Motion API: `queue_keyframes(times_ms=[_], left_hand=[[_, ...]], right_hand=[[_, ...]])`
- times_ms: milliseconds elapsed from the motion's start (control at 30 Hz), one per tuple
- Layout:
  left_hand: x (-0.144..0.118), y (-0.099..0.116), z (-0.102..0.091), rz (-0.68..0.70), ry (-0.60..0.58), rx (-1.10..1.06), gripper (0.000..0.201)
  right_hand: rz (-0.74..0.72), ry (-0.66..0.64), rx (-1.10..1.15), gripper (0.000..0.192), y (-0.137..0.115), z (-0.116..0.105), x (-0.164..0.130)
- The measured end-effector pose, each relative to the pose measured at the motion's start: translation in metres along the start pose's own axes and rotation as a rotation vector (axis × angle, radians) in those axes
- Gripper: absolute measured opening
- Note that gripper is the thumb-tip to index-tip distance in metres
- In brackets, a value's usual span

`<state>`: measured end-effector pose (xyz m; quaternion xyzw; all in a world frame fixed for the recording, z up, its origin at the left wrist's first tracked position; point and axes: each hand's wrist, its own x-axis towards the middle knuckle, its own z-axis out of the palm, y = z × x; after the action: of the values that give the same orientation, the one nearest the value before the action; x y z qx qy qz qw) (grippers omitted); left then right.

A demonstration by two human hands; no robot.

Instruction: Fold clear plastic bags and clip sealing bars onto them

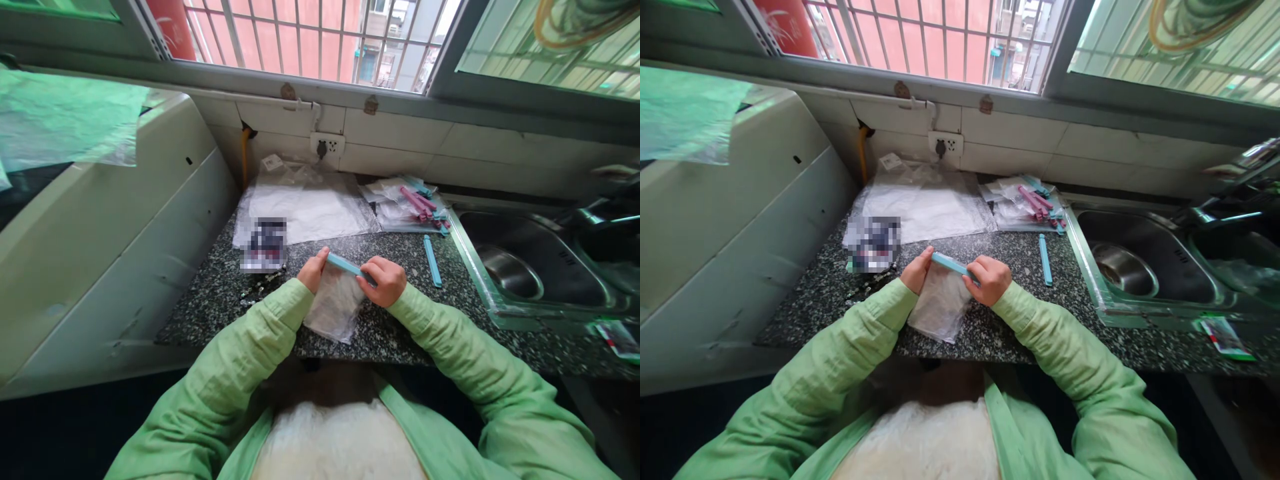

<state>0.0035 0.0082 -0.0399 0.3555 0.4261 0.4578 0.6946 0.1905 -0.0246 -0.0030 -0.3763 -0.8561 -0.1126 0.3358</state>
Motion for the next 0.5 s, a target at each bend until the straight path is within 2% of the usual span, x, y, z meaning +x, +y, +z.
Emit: queue_keyframes(times_ms=[233,500], left_hand=[[-0.006,0.004,0.009,-0.013,0.050,-0.042,0.042],[-0.013,0.012,0.017,-0.118,0.000,-0.179,0.038]], right_hand=[[-0.022,0.044,-0.010,0.020,-0.002,0.001,0.003],[-0.018,0.067,0.052,0.020,-0.004,0.001,0.003]])
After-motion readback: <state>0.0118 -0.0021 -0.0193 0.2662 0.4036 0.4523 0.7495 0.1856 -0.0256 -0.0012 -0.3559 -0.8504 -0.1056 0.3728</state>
